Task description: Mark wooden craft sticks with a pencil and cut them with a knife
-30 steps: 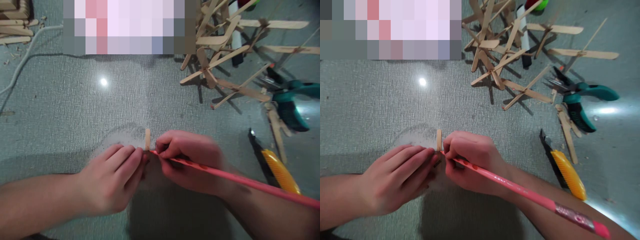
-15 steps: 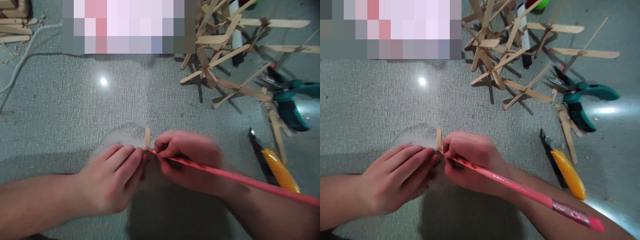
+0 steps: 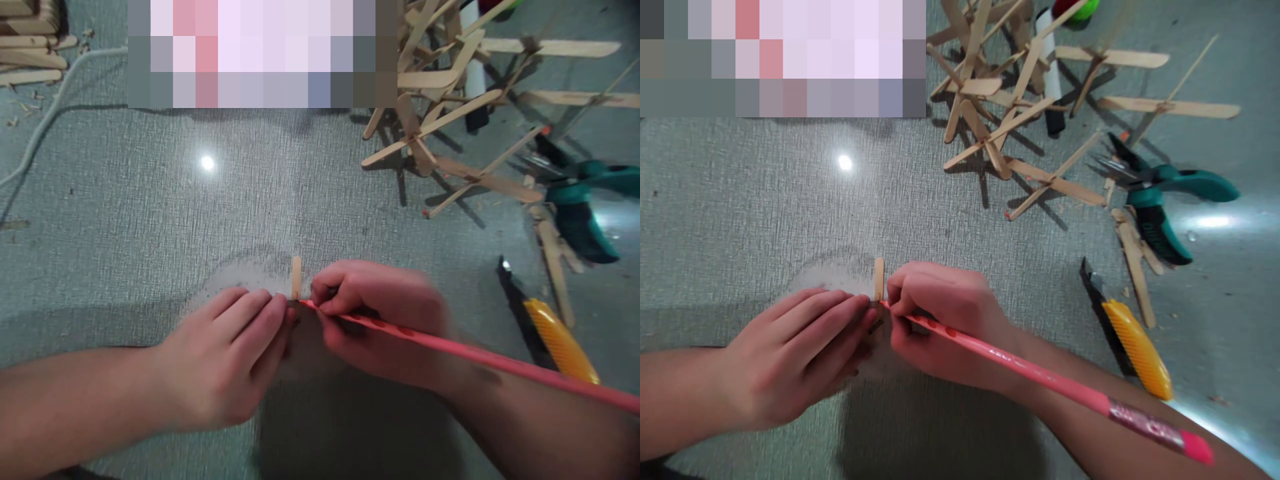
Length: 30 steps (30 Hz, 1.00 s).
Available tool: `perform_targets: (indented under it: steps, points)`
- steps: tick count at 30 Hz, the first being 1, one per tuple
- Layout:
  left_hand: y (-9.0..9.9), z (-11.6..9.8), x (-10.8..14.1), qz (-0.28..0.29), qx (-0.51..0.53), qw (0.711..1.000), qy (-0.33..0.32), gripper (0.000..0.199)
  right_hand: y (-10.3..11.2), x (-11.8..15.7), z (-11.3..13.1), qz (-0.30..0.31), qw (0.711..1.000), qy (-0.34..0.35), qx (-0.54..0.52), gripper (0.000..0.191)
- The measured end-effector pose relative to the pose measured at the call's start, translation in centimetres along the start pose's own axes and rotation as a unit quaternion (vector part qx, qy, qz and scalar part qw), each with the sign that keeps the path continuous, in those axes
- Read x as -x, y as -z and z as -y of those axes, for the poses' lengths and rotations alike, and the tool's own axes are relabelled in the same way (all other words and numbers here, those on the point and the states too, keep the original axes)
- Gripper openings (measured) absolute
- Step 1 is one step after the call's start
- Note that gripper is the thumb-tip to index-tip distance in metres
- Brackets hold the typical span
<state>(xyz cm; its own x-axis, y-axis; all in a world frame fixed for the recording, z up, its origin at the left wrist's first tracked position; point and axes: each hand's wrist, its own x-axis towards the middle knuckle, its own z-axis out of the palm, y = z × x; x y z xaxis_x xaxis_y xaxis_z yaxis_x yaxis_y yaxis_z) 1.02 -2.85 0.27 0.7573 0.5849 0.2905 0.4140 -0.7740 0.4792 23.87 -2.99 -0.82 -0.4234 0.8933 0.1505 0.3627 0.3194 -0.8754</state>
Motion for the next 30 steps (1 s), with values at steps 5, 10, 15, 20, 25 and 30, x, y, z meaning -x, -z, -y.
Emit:
perform_targets:
  steps: [5, 10, 15, 20, 25, 30]
  points:
    - [-0.1, 0.0, 0.0, 0.001, -0.019, 1.000, -0.009, 0.014, 0.0, 0.0, -0.2, -0.009, 1.000, 0.007, -0.005, 0.025]
    - [0.1, 0.3, 0.0, -0.002, -0.063, 0.997, -0.044, 0.012, 0.2, -0.1, -0.3, -0.026, 0.999, 0.009, -0.024, 0.024]
    - [0.5, 1.0, 0.0, 0.011, -0.110, 0.990, -0.090, 0.015, 0.5, 0.0, -0.4, -0.033, 0.999, 0.024, 0.014, 0.021]
    - [0.5, 1.5, 0.1, 0.030, -0.125, 0.987, -0.097, 0.022, 0.3, 0.5, -0.5, -0.010, 0.992, 0.073, 0.105, 0.030]
    - [0.9, 1.8, -0.2, 0.028, -0.082, 0.993, -0.080, 0.022, 0.0, 0.9, -0.6, -0.005, 0.985, 0.080, 0.156, 0.031]
    - [1.3, 2.3, -0.1, 0.039, -0.113, 0.989, -0.090, 0.024, 0.1, 0.8, -0.6, 0.006, 0.985, 0.073, 0.158, 0.034]
